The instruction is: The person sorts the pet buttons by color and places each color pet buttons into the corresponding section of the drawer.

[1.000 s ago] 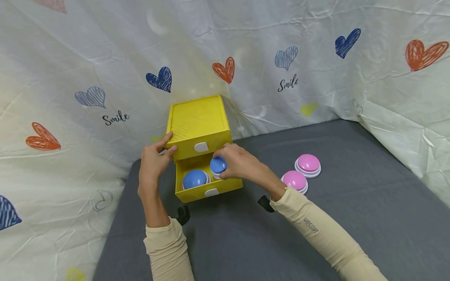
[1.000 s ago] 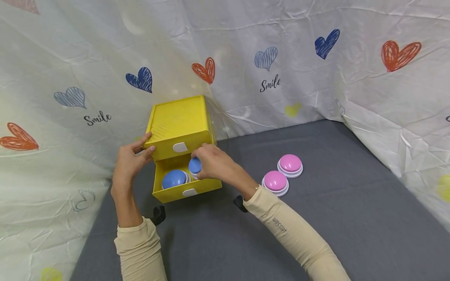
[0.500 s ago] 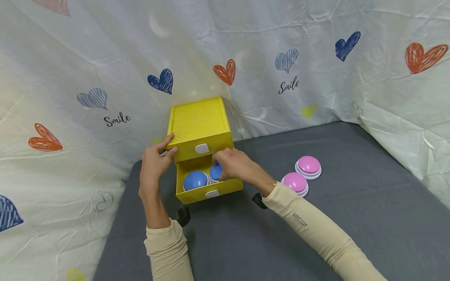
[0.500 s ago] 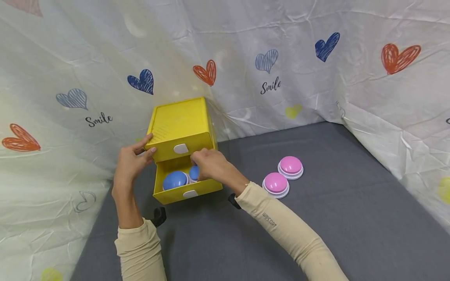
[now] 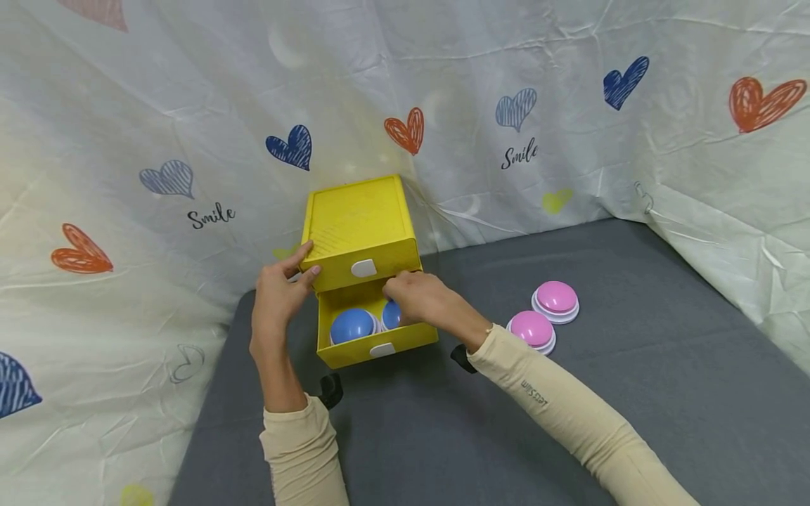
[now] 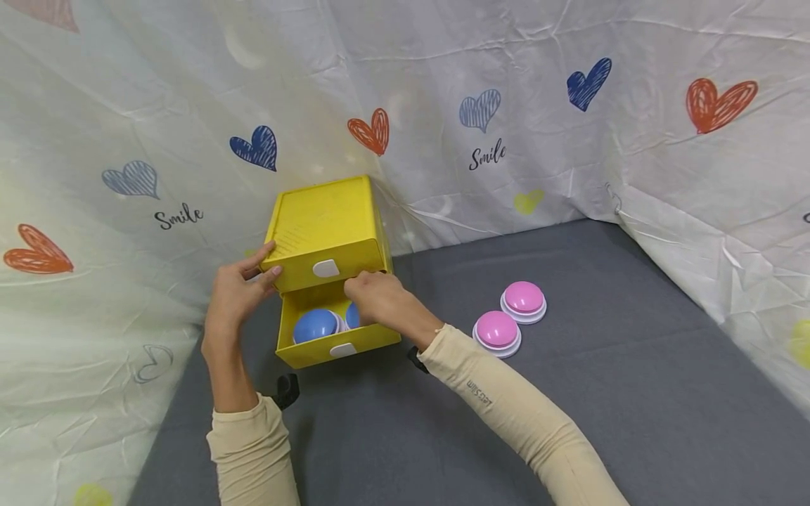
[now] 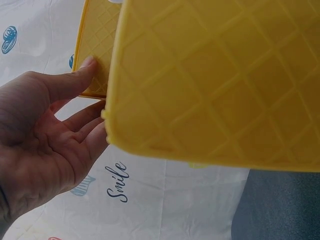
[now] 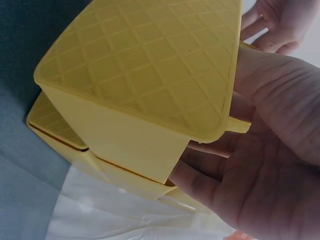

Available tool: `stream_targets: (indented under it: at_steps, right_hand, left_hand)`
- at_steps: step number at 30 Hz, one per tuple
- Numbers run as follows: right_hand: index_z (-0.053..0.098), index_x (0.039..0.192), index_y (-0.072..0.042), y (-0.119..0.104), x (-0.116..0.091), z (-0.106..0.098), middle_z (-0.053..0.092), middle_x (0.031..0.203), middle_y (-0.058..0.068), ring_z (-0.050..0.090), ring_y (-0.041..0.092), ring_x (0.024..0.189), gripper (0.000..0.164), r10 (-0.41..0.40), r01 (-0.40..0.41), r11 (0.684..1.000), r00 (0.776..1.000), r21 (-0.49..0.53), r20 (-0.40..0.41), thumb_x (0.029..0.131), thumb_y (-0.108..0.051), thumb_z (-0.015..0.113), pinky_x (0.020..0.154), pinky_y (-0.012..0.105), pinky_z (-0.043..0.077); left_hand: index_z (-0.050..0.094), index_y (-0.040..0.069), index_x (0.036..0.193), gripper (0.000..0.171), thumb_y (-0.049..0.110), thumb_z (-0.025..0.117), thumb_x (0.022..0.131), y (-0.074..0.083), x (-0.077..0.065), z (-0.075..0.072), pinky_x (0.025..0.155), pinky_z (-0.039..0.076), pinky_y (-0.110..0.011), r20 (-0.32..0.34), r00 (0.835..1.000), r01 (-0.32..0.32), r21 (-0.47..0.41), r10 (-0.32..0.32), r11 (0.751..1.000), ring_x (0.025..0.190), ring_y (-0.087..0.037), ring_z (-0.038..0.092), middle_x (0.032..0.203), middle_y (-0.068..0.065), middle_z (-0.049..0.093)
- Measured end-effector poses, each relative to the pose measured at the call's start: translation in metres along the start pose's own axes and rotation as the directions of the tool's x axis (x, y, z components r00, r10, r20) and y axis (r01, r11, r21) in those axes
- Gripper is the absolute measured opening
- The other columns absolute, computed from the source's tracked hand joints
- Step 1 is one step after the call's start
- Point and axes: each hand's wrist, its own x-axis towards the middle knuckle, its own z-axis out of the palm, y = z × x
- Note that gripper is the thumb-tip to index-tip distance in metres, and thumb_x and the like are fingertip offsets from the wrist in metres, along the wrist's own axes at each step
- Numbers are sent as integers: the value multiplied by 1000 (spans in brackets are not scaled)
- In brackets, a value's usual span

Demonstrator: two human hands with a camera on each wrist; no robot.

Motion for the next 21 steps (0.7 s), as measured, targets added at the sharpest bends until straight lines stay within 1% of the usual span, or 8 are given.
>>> stream_targets:
  at_steps: [6, 8, 10, 12, 15, 19, 20, 21]
  right_hand:
    - [73, 112, -6, 1, -8, 4, 68, 105, 8, 56, 19, 93, 24, -9, 9, 999, 1000, 46, -6, 94, -19, 80, 82, 32, 49]
    - [72, 114, -5, 2, -13, 11, 66, 103, 9, 56, 21, 91, 26, -30, 35, 998, 997, 54, -77, 95, -22, 79, 80, 32, 48]
    - [71, 110, -4, 1, -19, 20, 64, 100, 11, 55, 24, 87, 25, -72, 84, 996, 974, 43, -216, 95, -22, 79, 76, 32, 47]
    - [71, 106, -5, -4, -27, 28, 60, 100, 13, 54, 26, 86, 23, -89, 94, 996, 925, -5, -370, 95, -23, 80, 75, 33, 48]
    - [70, 97, -7, -16, -38, 43, 58, 99, 14, 50, 27, 83, 17, -124, 73, 991, 804, -110, -581, 92, -20, 82, 72, 33, 48]
    - [70, 83, -11, -32, -49, 63, 56, 83, 7, 47, 19, 71, 13, -202, 56, 973, 680, -225, -705, 93, -16, 77, 64, 27, 44]
    - [69, 78, -12, -35, -51, 68, 56, 77, 4, 47, 17, 66, 17, -222, 60, 968, 661, -245, -717, 94, -15, 76, 60, 25, 43]
    - [67, 75, -14, -37, -52, 72, 55, 72, 1, 48, 15, 62, 21, -235, 51, 962, 652, -267, -721, 94, -17, 76, 57, 24, 43]
  left_hand:
    - [44, 29, 159, 55, 23, 61, 107, 0, 0, 0, 103, 56, -55, 4, 1000, 8, 1, -8, 1000, 145, -42, 51, 163, -18, 44]
    - [43, 29, 159, 55, 24, 60, 108, 0, 0, 1, 103, 56, -55, 8, 1000, 16, 3, -16, 1000, 146, -42, 51, 162, -19, 45]
    - [43, 29, 159, 54, 24, 60, 108, 0, -1, 1, 102, 56, -56, 10, 1000, 21, 3, -21, 1000, 146, -42, 51, 161, -21, 45]
    - [43, 30, 159, 54, 24, 60, 108, 0, -1, 0, 102, 56, -55, 12, 999, 29, 2, -29, 1000, 146, -42, 50, 161, -21, 45]
    - [42, 30, 159, 54, 25, 59, 108, 0, -1, 0, 102, 56, -55, 12, 999, 32, 4, -32, 999, 147, -42, 50, 161, -22, 44]
    - [42, 29, 159, 54, 25, 60, 108, 0, 0, 0, 101, 57, -53, 12, 1000, 28, 7, -28, 1000, 145, -42, 51, 160, -22, 45]
    - [43, 29, 159, 54, 25, 60, 108, 0, 0, 0, 100, 58, -52, 10, 1000, 27, 10, -27, 1000, 145, -42, 51, 160, -22, 45]
    - [43, 29, 159, 54, 25, 60, 108, 1, 0, 1, 99, 58, -51, 10, 1000, 25, 9, -25, 1000, 145, -42, 52, 160, -22, 46]
